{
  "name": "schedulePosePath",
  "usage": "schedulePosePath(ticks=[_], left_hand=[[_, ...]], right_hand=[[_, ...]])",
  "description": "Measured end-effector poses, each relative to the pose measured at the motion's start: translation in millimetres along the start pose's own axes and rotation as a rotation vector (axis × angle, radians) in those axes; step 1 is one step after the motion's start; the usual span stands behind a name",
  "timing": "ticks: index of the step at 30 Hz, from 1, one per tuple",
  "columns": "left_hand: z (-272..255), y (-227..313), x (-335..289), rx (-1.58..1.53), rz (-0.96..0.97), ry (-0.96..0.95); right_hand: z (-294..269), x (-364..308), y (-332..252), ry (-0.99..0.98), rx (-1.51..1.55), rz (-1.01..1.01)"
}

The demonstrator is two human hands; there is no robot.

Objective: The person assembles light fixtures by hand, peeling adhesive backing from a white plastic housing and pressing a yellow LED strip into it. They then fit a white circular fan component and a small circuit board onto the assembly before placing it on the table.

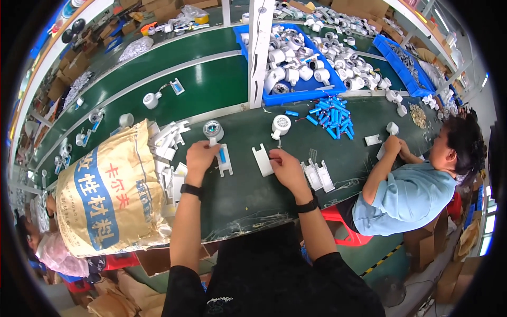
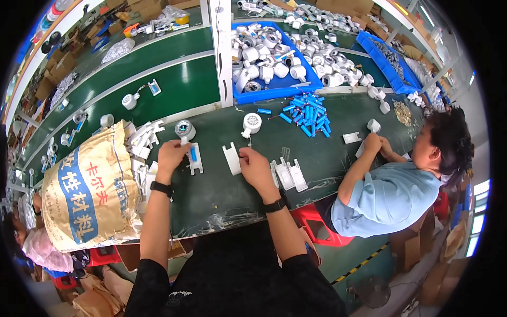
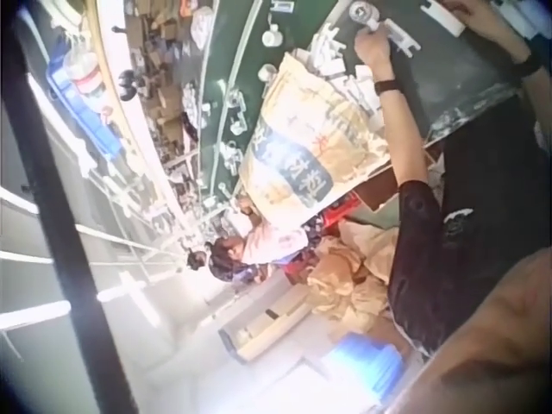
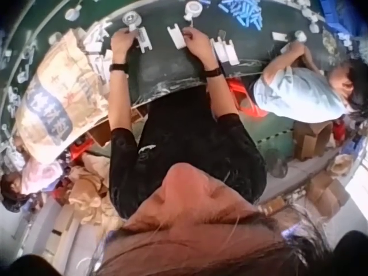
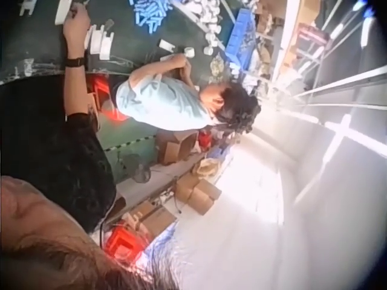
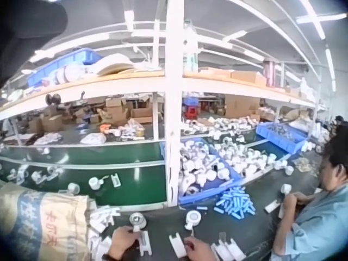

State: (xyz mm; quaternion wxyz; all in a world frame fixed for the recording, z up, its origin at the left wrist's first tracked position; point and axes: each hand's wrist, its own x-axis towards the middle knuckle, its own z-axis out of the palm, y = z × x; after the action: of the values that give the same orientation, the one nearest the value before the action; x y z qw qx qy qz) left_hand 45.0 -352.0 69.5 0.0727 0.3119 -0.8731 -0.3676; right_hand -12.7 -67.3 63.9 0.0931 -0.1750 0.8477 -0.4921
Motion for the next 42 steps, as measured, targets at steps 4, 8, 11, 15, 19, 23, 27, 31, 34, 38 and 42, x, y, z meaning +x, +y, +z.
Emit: schedulePosePath(ticks=[4,8,11,15,19,23,27,31,34,38,42], left_hand=[[-8.1,-2.9,-1.8,-0.370,-0.155,-0.229],[-2.0,-10.4,-9.2,-0.711,-0.216,-0.345],[-7.2,-6.9,-19.5,-0.778,-0.231,-0.378],[-14.9,-15.7,-22.2,-0.903,-0.231,-0.467],[-17.4,-16.2,-19.7,-0.968,-0.308,-0.476],[-14.1,-18.7,-14.7,-0.925,-0.370,-0.446],[-10.1,-17.7,-10.2,-0.790,-0.290,-0.481],[-12.2,-16.6,-13.1,-0.778,-0.292,-0.453],[-15.7,-13.0,-13.4,-0.818,-0.320,-0.515],[-17.4,-24.9,1.2,-1.039,-0.355,-0.657],[-19.5,-25.4,3.6,-0.886,-0.395,-0.628]], right_hand=[[-7.4,2.1,-19.8,0.027,-0.128,0.133],[15.4,5.7,-21.1,0.018,-0.282,-0.020],[20.4,-7.9,-31.8,0.030,-0.273,-0.167],[24.9,-24.9,-40.9,0.050,-0.324,-0.354],[25.0,-30.5,-46.6,0.027,-0.406,-0.445],[14.3,-31.3,-47.7,0.050,-0.138,-0.361],[4.6,-15.8,-20.2,0.215,-0.132,-0.052],[22.8,14.2,-19.5,0.047,-0.165,0.153],[38.7,27.5,-5.5,0.004,-0.182,0.100],[43.1,41.1,-23.5,0.093,0.048,0.012],[41.0,50.6,-42.3,-0.058,0.374,0.046]])
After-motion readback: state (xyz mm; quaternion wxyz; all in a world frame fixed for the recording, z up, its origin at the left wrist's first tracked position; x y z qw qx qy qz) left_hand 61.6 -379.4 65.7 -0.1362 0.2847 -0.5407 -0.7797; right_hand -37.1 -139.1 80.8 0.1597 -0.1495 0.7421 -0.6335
